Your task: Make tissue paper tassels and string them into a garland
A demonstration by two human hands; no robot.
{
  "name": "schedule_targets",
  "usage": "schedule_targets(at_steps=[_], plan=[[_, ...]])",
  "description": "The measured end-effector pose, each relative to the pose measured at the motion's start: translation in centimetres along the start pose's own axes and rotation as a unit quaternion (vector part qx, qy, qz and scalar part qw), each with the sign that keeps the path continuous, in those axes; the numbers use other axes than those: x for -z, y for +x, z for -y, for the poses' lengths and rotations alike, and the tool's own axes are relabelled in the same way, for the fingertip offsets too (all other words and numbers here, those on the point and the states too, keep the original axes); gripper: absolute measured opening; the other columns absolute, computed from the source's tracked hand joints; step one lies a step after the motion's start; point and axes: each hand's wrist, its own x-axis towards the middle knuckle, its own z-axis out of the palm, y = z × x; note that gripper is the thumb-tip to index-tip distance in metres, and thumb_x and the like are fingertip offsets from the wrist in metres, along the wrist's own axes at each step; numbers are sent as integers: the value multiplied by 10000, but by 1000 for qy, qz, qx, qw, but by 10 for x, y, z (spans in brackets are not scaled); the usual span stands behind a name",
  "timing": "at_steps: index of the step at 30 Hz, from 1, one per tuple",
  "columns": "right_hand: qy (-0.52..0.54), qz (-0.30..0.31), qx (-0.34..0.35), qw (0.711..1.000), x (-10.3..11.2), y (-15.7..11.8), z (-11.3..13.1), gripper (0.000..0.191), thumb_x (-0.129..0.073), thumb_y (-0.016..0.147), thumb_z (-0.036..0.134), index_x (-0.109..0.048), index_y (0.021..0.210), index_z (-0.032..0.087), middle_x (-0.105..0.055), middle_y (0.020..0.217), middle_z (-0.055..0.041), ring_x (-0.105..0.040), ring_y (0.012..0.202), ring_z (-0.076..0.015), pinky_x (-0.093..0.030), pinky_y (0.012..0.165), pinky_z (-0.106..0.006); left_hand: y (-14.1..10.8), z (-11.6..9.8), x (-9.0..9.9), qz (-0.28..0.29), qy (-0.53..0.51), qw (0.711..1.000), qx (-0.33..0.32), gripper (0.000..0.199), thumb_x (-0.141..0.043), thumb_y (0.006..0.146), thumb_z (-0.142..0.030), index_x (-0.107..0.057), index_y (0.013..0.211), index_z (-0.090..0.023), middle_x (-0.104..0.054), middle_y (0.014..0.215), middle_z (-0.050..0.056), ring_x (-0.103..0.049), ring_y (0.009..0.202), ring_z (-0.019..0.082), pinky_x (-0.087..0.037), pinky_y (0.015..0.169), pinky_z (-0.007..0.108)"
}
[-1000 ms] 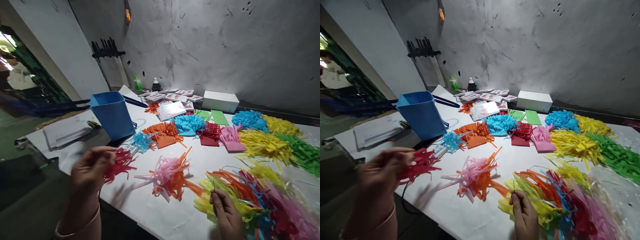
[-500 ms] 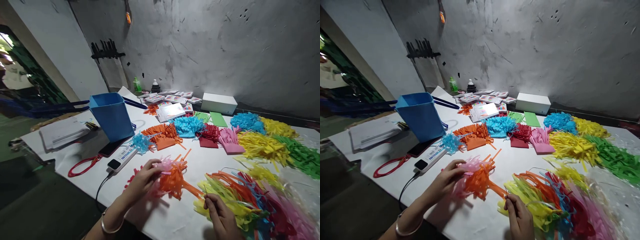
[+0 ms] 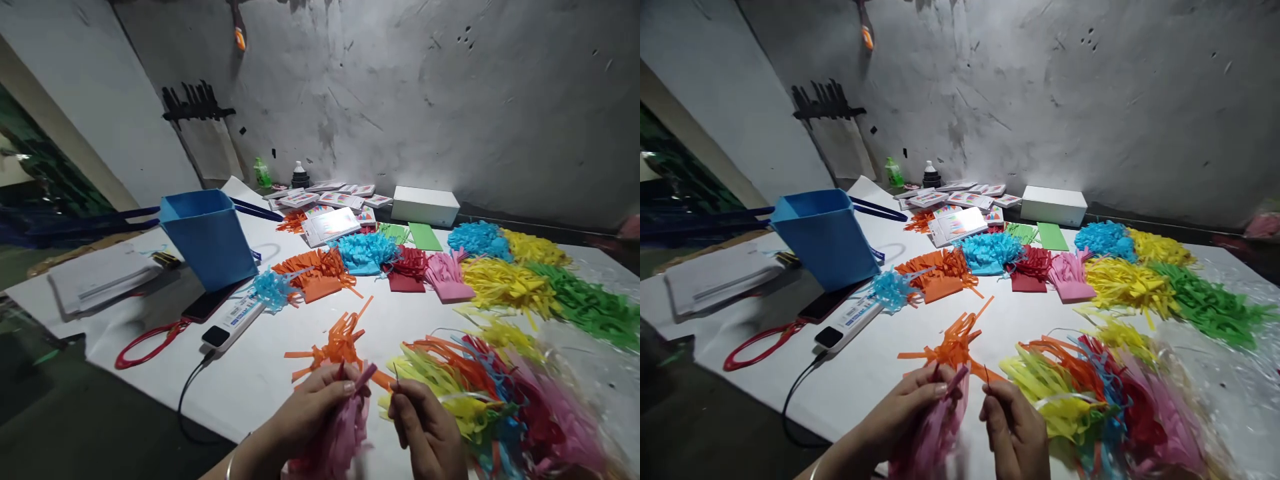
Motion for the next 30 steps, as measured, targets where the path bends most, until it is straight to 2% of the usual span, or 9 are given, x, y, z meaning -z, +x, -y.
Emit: schedule_targets(at_steps=[3, 6, 8, 12, 16, 18, 23, 27, 30], plan=[[34, 34, -5, 999, -2, 3, 10, 270, -578, 941, 459, -702, 1012, 230, -583, 642, 24, -474, 473, -80, -388, 461, -191, 7, 11, -10, 46, -6, 998, 36, 309, -822, 723, -424, -690, 775, -149, -649, 691, -4, -532, 599, 106, -395, 598, 207], [22, 56, 6, 998, -2, 6, 11, 266, -572, 943, 445, -698, 901, 214, -569, 644, 19, -452, 494, -82, -358, 452, -190, 9, 15, -12, 18, 41, 998, 43, 337, -824, 730, -448, -704, 797, -140, -638, 735, -6, -508, 664, 107, -388, 647, 207], [10, 44, 7, 999, -2, 7, 7, 273, -564, 945, 441, -688, 881, 206, -579, 665, 12, -454, 507, -87, -354, 448, -193, 10, 17, -11, 5, 73, 996, 45, 367, -800, 755, -484, -703, 809, -134, -622, 743, -4, -488, 676, 108, -376, 650, 210], [-7, 9, 6, 1000, -1, 6, -3, 276, -554, 947, 444, -692, 917, 207, -598, 664, 11, -485, 508, -98, -387, 459, -196, 12, 24, -11, 18, 75, 996, 47, 382, -777, 777, -504, -625, 768, -153, -536, 646, -37, -415, 585, 92, -314, 570, 213], [-77, -63, 33, 994, 4, 0, -8, 226, -590, 928, 412, -722, 929, 229, -648, 657, 9, -556, 517, -113, -450, 510, -199, 14, 24, -15, -33, 97, 995, -13, 388, -779, 774, -502, -607, 779, -154, -543, 669, -31, -424, 615, 102, -321, 590, 220], [-102, -74, 67, 990, 5, -6, -8, 209, -596, 921, 398, -729, 898, 239, -696, 701, -3, -607, 547, -124, -476, 539, -198, 15, 23, -16, -62, 123, 989, -46, 389, -774, 777, -507, -624, 784, -148, -554, 697, -23, -445, 657, 114, -347, 626, 225], [-134, -34, 116, 984, 3, -16, -5, 210, -553, 943, 355, -721, 883, 244, -717, 715, -4, -648, 584, -132, -490, 582, -194, 15, 24, -17, -69, 167, 980, -78, 355, -743, 807, -498, -654, 801, -155, -609, 737, 2, -504, 710, 147, -403, 677, 247], [-129, -16, 98, 987, 4, -16, -3, 218, -554, 946, 356, -724, 873, 241, -721, 723, -19, -672, 624, -150, -498, 612, -205, 15, 28, -15, -70, 206, 971, -99, 340, -697, 850, -492, -658, 817, -156, -619, 754, 20, -526, 721, 163, -416, 673, 256], [-108, 9, 63, 992, 5, -14, -3, 269, -543, 946, 407, -728, 864, 229, -708, 723, -36, -677, 672, -174, -502, 627, -226, 15, 31, -11, -67, 270, 950, -141, 315, -659, 882, -474, -661, 817, -166, -613, 749, 25, -532, 705, 167, -412, 653, 259]])
